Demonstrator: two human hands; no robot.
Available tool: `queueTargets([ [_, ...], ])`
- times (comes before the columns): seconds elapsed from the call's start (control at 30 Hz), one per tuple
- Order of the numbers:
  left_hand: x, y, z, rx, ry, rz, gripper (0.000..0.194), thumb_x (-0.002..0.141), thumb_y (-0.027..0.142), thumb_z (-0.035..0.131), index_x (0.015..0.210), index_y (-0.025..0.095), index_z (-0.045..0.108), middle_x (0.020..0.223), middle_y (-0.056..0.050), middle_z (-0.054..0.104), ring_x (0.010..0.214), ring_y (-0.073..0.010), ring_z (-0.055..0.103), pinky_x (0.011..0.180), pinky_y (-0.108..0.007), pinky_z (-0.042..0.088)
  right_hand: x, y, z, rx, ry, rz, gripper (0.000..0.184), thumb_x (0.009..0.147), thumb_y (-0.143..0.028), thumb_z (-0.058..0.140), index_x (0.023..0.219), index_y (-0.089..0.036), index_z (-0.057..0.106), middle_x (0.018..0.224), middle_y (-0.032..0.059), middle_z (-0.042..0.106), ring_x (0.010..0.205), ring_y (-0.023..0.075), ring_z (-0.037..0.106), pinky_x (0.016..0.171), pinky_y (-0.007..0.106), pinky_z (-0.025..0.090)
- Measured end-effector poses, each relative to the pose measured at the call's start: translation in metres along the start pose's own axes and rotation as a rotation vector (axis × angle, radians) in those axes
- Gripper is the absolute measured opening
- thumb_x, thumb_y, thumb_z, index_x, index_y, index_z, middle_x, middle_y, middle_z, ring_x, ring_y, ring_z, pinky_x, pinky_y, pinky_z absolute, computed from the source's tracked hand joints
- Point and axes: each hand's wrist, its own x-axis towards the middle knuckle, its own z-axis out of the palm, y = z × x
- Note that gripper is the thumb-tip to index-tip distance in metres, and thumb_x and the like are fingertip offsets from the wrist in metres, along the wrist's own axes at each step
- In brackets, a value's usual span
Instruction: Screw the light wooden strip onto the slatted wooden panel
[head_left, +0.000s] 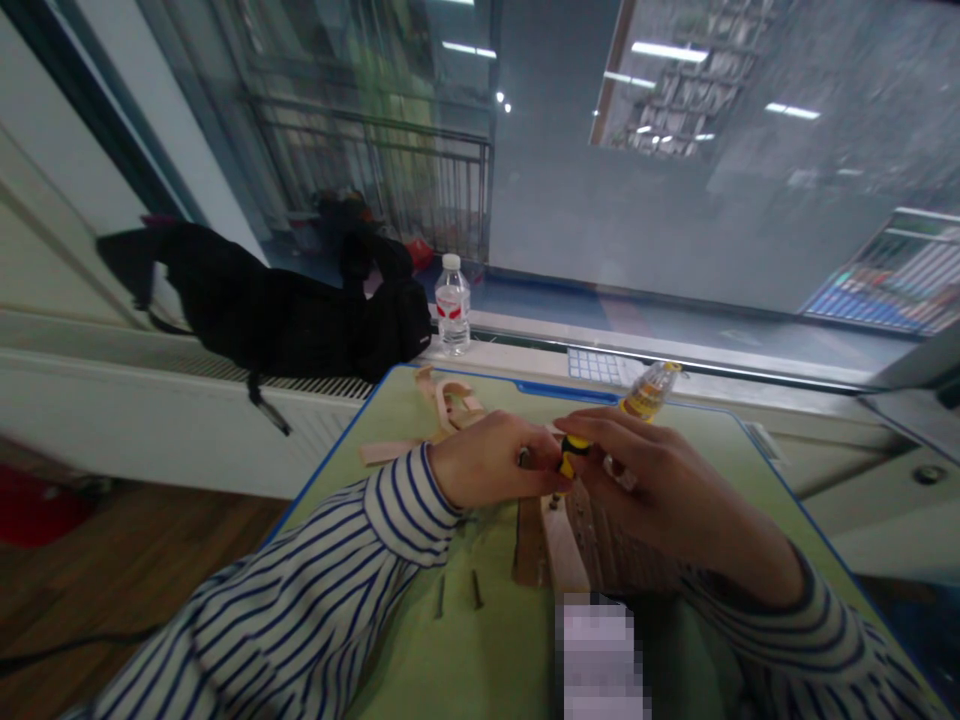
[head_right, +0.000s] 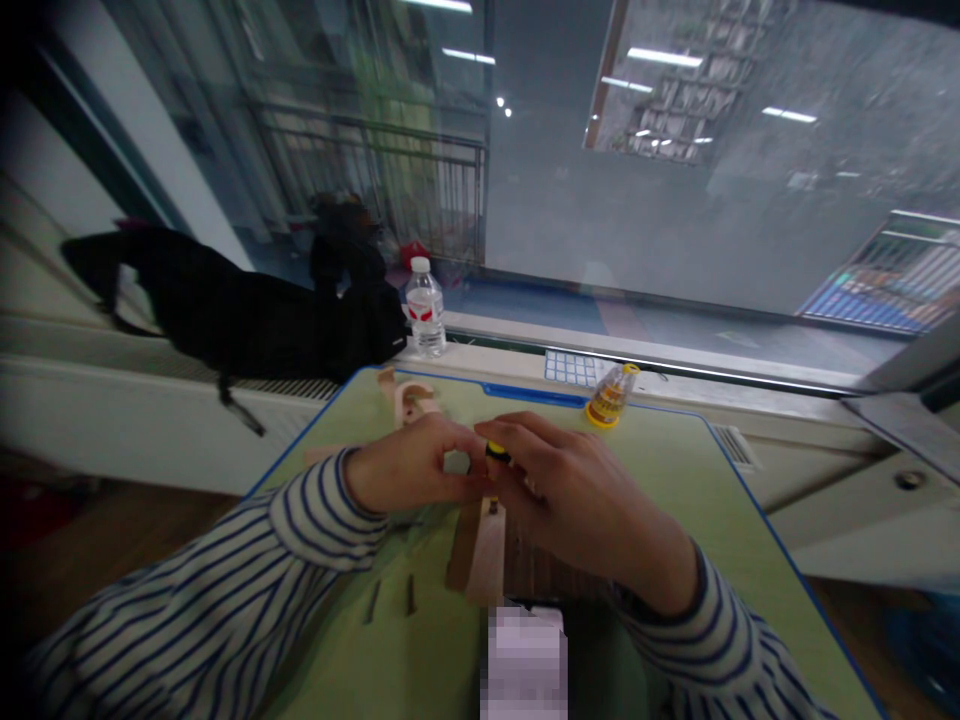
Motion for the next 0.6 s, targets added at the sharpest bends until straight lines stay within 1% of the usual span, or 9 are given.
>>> queueTargets([
  [0.07, 0.0003, -0.0003, 0.0000, 0.006, -0.012, 0.026, 0.022, 0.082, 0.033, 0.062, 0.073, 0.014, 0.065, 0.071, 0.000, 0.067, 0.066, -0.0103, 0.060, 0.061, -0.020, 0.040, -0.0006, 0.0017, 0.0012, 0.004, -0.005, -0.009, 0.025, 0.092, -0.018, 0.047, 0.116, -0.020, 0.056, 0.116, 0.0053, 0.064, 0.098, 0.0159, 0.063, 0.085, 0.031, 0.050],
  [0.2, 0.0004, -0.0015, 0.0019, -0.004, -0.046, 0.063, 0.014, 0.083, 0.024, 0.059, 0.085, 0.014, 0.068, 0.076, 0.000, 0.068, 0.069, -0.0104, 0.060, 0.063, -0.019, 0.041, -0.0015, 0.0044, 0.0026, -0.022, 0.005, 0.014, 0.021, 0.093, -0.024, 0.049, 0.112, -0.021, 0.058, 0.111, 0.0046, 0.064, 0.094, 0.0165, 0.064, 0.083, 0.032, 0.051],
  [0.3, 0.0003, -0.0013, 0.0030, -0.007, -0.041, 0.077, 0.014, 0.081, 0.021, 0.059, 0.089, 0.015, 0.069, 0.076, 0.000, 0.067, 0.068, -0.0099, 0.060, 0.061, -0.018, 0.041, -0.0009, 0.0044, 0.0030, -0.047, -0.004, 0.039, 0.020, 0.093, -0.027, 0.049, 0.111, -0.021, 0.058, 0.107, 0.0050, 0.064, 0.093, 0.0179, 0.064, 0.082, 0.034, 0.051],
  [0.4, 0.0004, 0.0001, 0.0025, -0.025, -0.029, 0.054, 0.014, 0.080, 0.025, 0.062, 0.087, 0.016, 0.071, 0.074, 0.001, 0.067, 0.069, -0.0101, 0.061, 0.062, -0.018, 0.041, 0.0004, 0.0033, 0.0032, -0.054, -0.007, 0.043, 0.021, 0.094, -0.029, 0.048, 0.110, -0.020, 0.058, 0.105, 0.0052, 0.064, 0.092, 0.0184, 0.064, 0.081, 0.035, 0.051],
  [0.5, 0.0007, 0.0010, 0.0014, -0.027, 0.000, -0.007, 0.020, 0.078, 0.033, 0.067, 0.085, 0.016, 0.071, 0.075, 0.001, 0.068, 0.071, -0.0117, 0.061, 0.063, -0.020, 0.041, 0.0013, 0.0022, 0.0031, -0.054, -0.005, 0.041, 0.021, 0.094, -0.030, 0.047, 0.111, -0.020, 0.058, 0.105, 0.0048, 0.064, 0.090, 0.0181, 0.064, 0.079, 0.035, 0.051],
  [0.6, 0.0008, 0.0013, 0.0007, -0.014, 0.010, -0.033, 0.023, 0.079, 0.036, 0.066, 0.087, 0.015, 0.070, 0.074, 0.000, 0.067, 0.068, -0.0116, 0.059, 0.062, -0.020, 0.039, 0.0009, 0.0013, 0.0014, -0.039, -0.017, 0.049, 0.022, 0.094, -0.030, 0.047, 0.111, -0.021, 0.058, 0.105, 0.0049, 0.064, 0.090, 0.0177, 0.064, 0.080, 0.035, 0.051],
])
